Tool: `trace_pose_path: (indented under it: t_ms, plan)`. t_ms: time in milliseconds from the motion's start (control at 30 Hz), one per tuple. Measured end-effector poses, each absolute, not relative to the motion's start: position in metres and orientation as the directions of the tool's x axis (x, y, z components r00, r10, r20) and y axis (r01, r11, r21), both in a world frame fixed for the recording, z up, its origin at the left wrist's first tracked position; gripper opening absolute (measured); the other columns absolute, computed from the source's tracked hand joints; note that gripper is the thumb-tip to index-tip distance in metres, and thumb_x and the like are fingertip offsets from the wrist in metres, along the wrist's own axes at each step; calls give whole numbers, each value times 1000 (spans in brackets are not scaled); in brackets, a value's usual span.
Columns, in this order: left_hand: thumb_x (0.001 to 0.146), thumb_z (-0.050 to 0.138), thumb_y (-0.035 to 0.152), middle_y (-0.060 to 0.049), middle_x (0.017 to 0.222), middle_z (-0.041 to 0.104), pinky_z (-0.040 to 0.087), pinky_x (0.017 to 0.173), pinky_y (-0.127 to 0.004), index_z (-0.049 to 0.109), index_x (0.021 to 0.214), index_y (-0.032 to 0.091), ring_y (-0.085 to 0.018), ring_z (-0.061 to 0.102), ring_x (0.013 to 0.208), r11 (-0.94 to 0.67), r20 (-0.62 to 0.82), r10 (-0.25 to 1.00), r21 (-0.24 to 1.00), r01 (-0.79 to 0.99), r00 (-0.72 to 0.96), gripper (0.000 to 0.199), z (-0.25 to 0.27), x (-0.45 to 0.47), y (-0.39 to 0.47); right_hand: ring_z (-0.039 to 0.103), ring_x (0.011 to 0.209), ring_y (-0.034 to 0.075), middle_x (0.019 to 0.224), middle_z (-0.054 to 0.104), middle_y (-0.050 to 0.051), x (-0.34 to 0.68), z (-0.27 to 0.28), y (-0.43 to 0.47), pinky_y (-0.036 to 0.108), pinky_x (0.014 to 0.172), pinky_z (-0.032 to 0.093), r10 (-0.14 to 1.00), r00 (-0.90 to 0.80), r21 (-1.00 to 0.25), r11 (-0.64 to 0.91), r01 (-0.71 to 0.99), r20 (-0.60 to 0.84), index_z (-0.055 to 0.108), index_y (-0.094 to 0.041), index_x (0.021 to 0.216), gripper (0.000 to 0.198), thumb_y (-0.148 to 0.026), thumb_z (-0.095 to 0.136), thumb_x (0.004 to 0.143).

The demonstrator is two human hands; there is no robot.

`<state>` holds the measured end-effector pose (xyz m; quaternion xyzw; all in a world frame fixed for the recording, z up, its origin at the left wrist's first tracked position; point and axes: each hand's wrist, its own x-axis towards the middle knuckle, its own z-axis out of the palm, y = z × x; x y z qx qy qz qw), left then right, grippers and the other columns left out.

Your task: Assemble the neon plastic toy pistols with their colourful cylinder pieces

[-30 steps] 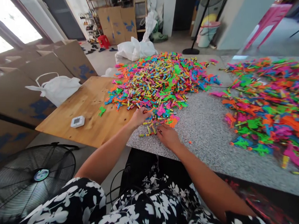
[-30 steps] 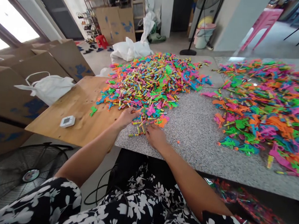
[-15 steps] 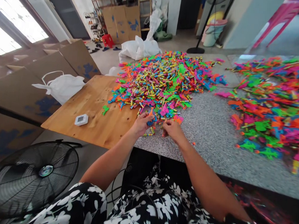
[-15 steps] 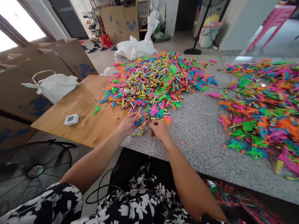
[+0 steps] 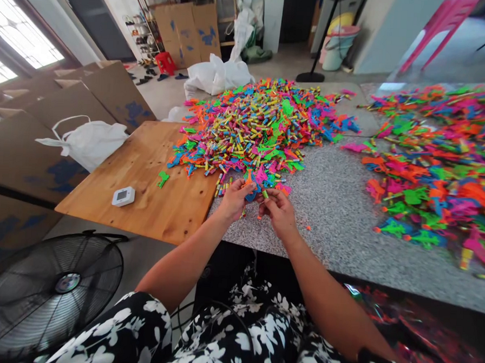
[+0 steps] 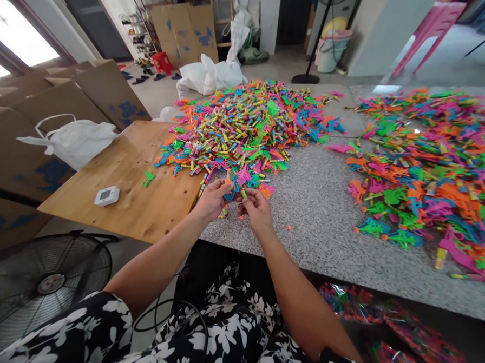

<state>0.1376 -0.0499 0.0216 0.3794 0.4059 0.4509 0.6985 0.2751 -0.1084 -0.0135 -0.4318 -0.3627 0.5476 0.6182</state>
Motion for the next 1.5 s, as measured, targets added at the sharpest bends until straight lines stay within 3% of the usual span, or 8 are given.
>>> trace_pose_path:
  t_ms: [500,667,833,933,1067,1200,1300,1500]
  plan:
    - [88,77,39,0,85,69,51,71,-25,59,96,19,-12,64,74,147,-140,989,942,-301,45,28,-3,175,-70,63,59,14,100,77,3,275,-22,-133,29,57,54,973,217,-996,86,-23,79,62,-25,117,31,-46,65,95]
    - [99,63,45,-7,88,72,55,76,-32,65,97,18,-20,69,81,132,-180,959,967,219,217,27,-10,192,-52,61,55,11,95,76,3,347,-31,-129,26,52,53,896,442,-998,-1,-63,-28,64,-22,111,39,-52,71,87]
    - [90,75,40,-16,121,70,51,100,-46,72,113,20,-33,65,115,-327,59,932,564,759,358,31,-13,204,-28,67,63,11,106,74,3,413,-27,-110,21,49,52,614,780,-970,90,-225,-125,58,-25,106,36,-57,59,88]
    - [87,80,40,-15,119,71,50,102,-47,74,108,21,-36,61,120,-416,38,893,450,790,448,29,-17,206,-19,65,59,12,98,75,4,404,-27,-105,23,48,51,747,648,-983,-37,-180,-147,63,-22,102,39,-55,68,82]
    - [85,81,34,-9,94,71,51,88,-39,72,89,19,-28,65,95,-361,-5,898,566,741,440,17,-14,192,-5,59,53,13,81,74,2,364,-31,-108,27,50,50,919,384,-982,-145,117,-90,71,-19,98,29,-44,65,85]
    - [86,77,33,-1,76,65,47,73,-29,68,86,18,-17,58,72,-255,5,921,762,595,390,17,-1,158,10,70,76,18,91,78,4,320,-29,-112,32,77,57,999,15,-894,35,446,47,76,-22,99,19,-27,61,90]
    - [81,81,28,-1,84,70,47,74,-28,71,102,19,-16,62,77,-197,-2,935,829,523,355,25,8,133,14,72,100,21,116,78,7,284,-25,-111,34,93,55,973,-213,-760,207,616,92,77,-23,109,20,-24,62,95]
    - [83,77,36,1,83,71,48,70,-26,77,106,17,-14,62,72,-75,-85,939,895,439,333,30,12,113,4,72,111,28,132,72,18,227,-18,-99,34,93,54,990,-102,-440,49,897,-96,69,-15,130,34,-32,56,104]
